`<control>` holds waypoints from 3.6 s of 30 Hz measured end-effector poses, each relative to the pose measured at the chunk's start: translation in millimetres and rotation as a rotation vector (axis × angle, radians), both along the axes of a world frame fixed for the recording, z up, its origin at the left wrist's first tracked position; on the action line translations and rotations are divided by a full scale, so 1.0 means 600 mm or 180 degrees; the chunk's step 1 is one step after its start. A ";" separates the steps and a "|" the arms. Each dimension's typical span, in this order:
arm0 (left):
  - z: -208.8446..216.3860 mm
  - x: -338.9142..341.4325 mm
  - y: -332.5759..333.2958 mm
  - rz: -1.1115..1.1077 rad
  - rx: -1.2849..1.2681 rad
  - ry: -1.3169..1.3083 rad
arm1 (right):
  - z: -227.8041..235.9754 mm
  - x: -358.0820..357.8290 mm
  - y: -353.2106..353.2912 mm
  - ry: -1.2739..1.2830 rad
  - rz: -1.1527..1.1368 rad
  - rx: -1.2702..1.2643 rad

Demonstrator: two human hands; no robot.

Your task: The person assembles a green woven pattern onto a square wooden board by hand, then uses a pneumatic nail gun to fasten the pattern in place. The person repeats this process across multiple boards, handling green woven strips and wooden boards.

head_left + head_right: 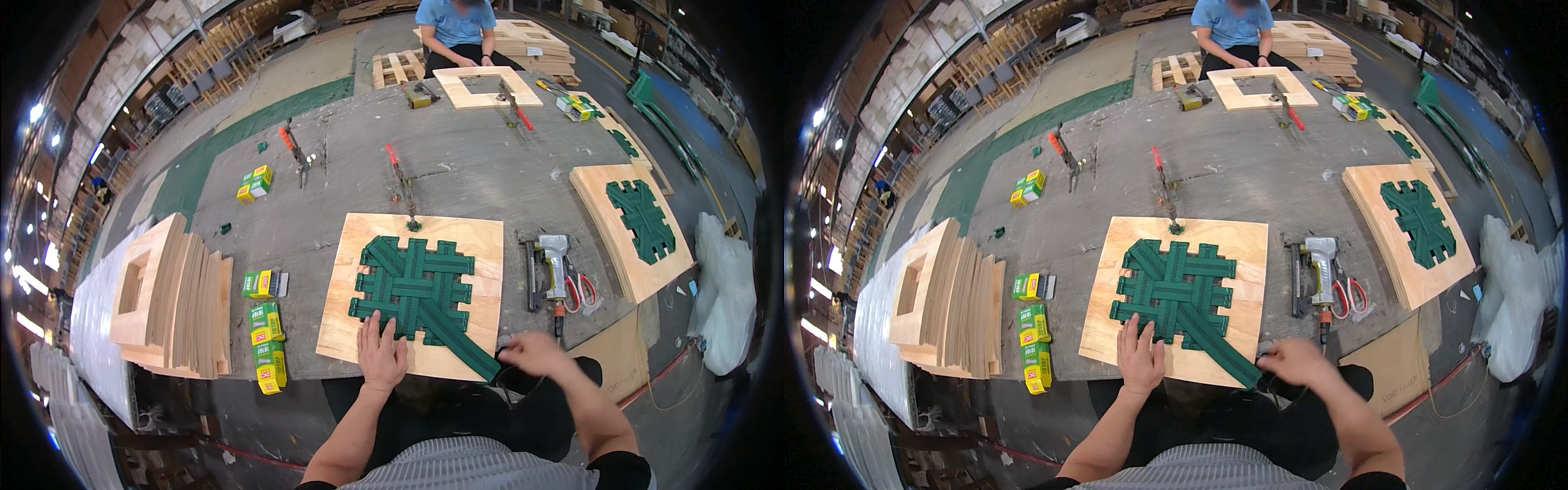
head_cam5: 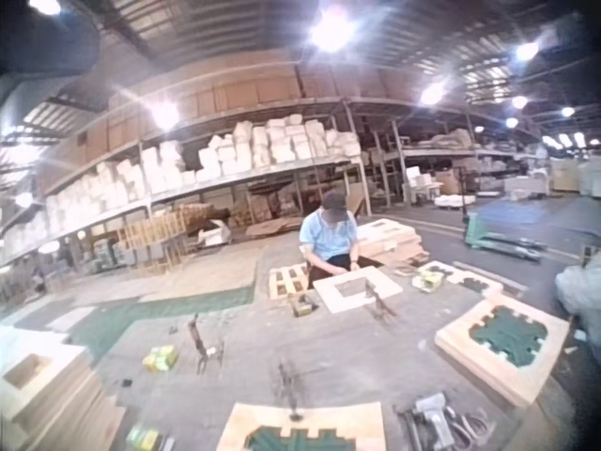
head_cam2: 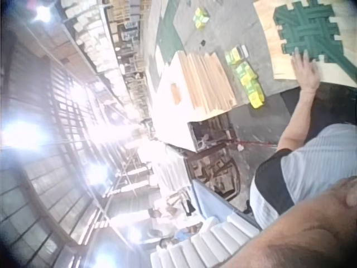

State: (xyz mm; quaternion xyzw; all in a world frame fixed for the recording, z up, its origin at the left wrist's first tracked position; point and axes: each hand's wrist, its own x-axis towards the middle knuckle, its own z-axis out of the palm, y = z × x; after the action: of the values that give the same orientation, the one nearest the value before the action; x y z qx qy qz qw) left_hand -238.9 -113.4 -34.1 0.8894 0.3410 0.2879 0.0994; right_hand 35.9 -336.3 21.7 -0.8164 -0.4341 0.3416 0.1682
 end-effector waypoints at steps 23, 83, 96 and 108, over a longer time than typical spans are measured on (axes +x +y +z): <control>0.018 0.087 -0.235 -0.0892 -0.6117 -0.0886 | -0.015 -0.107 -0.146 0.0396 0.0304 0.1282; 0.005 0.071 -0.079 -0.1679 0.0374 0.1396 | -0.135 -0.173 -0.114 0.1880 -0.1247 0.0532; 0.012 -0.028 -0.198 -0.2829 -0.1261 0.0534 | -0.212 -0.131 -0.080 0.2494 -0.0824 0.0935; -0.118 0.122 -0.244 -0.2083 -0.2426 -0.0067 | -0.212 -0.106 -0.072 0.2660 -0.0784 0.0286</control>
State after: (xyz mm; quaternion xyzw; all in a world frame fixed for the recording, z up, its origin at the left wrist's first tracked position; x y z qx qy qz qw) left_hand -165.6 -259.6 -104.9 0.8472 0.1242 0.1055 0.5057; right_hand -27.8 -379.2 -105.8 -0.6457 -0.2426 0.6008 0.4042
